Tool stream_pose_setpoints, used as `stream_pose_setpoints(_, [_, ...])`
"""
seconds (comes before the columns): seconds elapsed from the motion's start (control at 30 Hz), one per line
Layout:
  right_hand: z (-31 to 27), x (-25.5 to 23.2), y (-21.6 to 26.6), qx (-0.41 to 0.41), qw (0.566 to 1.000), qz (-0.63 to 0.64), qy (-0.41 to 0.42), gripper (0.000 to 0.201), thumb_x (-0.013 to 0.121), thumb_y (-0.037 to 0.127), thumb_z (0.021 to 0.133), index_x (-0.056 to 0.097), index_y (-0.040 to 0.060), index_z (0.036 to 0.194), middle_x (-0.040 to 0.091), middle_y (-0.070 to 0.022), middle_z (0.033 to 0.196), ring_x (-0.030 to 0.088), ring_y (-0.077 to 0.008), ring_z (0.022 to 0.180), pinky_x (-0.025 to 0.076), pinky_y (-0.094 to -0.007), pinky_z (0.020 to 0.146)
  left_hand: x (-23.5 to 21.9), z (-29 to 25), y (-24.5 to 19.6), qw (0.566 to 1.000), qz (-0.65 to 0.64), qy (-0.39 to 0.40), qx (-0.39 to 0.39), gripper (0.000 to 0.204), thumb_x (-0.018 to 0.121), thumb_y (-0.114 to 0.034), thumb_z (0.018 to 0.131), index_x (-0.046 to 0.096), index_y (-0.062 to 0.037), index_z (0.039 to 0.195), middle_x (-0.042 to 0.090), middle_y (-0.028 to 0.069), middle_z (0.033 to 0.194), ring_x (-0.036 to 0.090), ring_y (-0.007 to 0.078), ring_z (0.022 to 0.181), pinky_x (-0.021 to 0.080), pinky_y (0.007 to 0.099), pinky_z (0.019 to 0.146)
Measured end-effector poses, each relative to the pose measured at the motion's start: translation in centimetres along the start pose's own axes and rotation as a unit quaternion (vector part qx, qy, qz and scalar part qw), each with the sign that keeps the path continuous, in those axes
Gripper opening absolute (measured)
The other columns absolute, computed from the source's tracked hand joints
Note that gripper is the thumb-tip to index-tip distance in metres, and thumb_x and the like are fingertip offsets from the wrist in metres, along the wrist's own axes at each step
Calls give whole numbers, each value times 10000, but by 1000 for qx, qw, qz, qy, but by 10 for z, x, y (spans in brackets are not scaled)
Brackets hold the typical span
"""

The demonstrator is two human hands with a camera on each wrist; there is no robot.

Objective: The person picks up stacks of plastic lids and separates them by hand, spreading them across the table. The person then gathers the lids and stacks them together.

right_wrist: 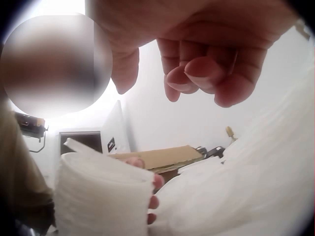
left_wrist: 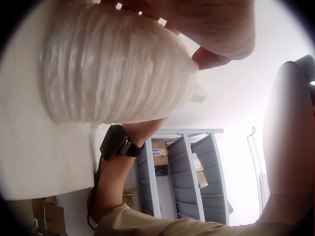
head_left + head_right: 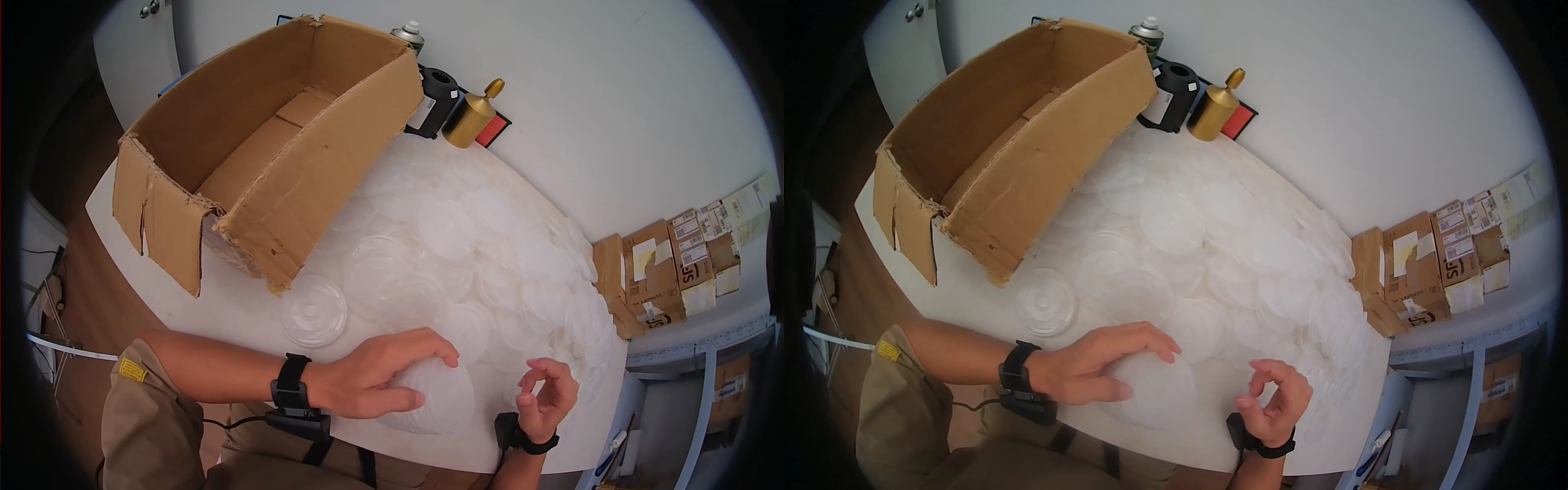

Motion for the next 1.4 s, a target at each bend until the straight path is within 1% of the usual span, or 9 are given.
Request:
stream_pose_setpoints(0.1, [8, 24, 29, -90, 979, 57, 176, 418, 914, 291, 688, 709, 33, 945, 474, 5, 543, 469, -139, 441, 308, -268, 426, 2, -1, 2, 1000, 2, -9, 10, 490, 648, -96, 809, 527, -24, 1279, 576, 152, 1200, 585, 300, 1060, 462, 354, 906])
stream_pose_setpoints(0.2, [4, 32, 33, -94, 971, 56, 214, 362, 916, 188, 668, 710, 50, 931, 474, 2, 536, 466, -147, 428, 302, -274, 416, 2, 1, 1, 1000, 5, -10, 4, 475, 660, -109, 829, 531, -27, 1278, 582, 152, 1188, 590, 303, 1054, 465, 358, 905])
stream_pose_setpoints(0.57, [-1, 34, 30, -27, 971, 166, 168, 182, 825, 31, 730, 710, 18, 870, 563, -36, 564, 514, -150, 431, 365, -258, 430, 4, 2, -8, 999, 19, 9, -39, 691, 763, -228, 838, 452, -5, 1412, 568, 157, 1291, 577, 267, 1162, 457, 363, 1004])
stream_pose_setpoints(0.73, [-10, 28, 23, -4, 983, 181, 15, 106, 776, -9, 781, 686, -33, 830, 596, -54, 572, 546, -126, 464, 389, -245, 454, 5, 0, -8, 998, 20, 16, -57, 730, 775, -218, 833, 427, -13, 1442, 574, 154, 1286, 587, 249, 1154, 469, 356, 996])
stream_pose_setpoints(0.87, [-14, 24, 24, 109, 961, 232, -108, 217, 743, 70, 885, 600, -41, 1007, 595, -60, 614, 538, -111, 480, 477, -265, 487, 5, 1, -8, 999, 19, 9, -44, 726, 770, -220, 836, 426, -17, 1443, 572, 144, 1289, 587, 248, 1155, 467, 351, 997])
stream_pose_setpoints(1.03, [-2, -1, 3, 108, 946, 190, -241, 321, 640, 121, 966, 534, -20, 1234, 661, -152, 1133, 633, -133, 662, 542, -269, 541, 4, 0, -9, 998, 39, 21, -53, 705, 764, -223, 832, 443, -18, 1425, 570, 143, 1285, 577, 265, 1165, 451, 348, 1016])
stream_pose_setpoints(1.1, [13, -10, 4, 137, 936, 186, -267, 501, 576, 167, 991, 427, 7, 1442, 486, -168, 1489, 678, -171, 875, 550, -252, 584, 4, 0, -9, 997, 34, 28, -69, 686, 765, -221, 819, 464, -18, 1401, 568, 151, 1283, 568, 278, 1173, 439, 353, 1029])
stream_pose_setpoints(1.3, [20, -23, -15, 185, 905, 178, -340, 626, 530, 222, 1010, 285, 65, 1563, 355, -174, 1606, 628, -213, 1187, 540, -236, 669, 4, -1, -4, 998, 41, 23, -43, 558, 764, -225, 813, 519, -24, 1272, 566, 159, 1294, 568, 298, 1164, 440, 369, 1020])
stream_pose_setpoints(1.4, [22, -18, -16, 232, 881, 208, -357, 650, 542, 230, 1013, 258, 76, 1577, 399, -153, 1572, 637, -180, 1078, 516, -229, 665, 7, -1, -1, 999, 52, -6, 13, 527, 748, -256, 828, 511, -41, 1246, 584, 126, 1142, 593, 293, 1032, 474, 357, 892])
Point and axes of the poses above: each hand's wrist, its own z-axis towards the middle knuckle, its own x-axis out of the palm, y = z × x, the point moved 1 cm from there along z, towards the middle knuckle
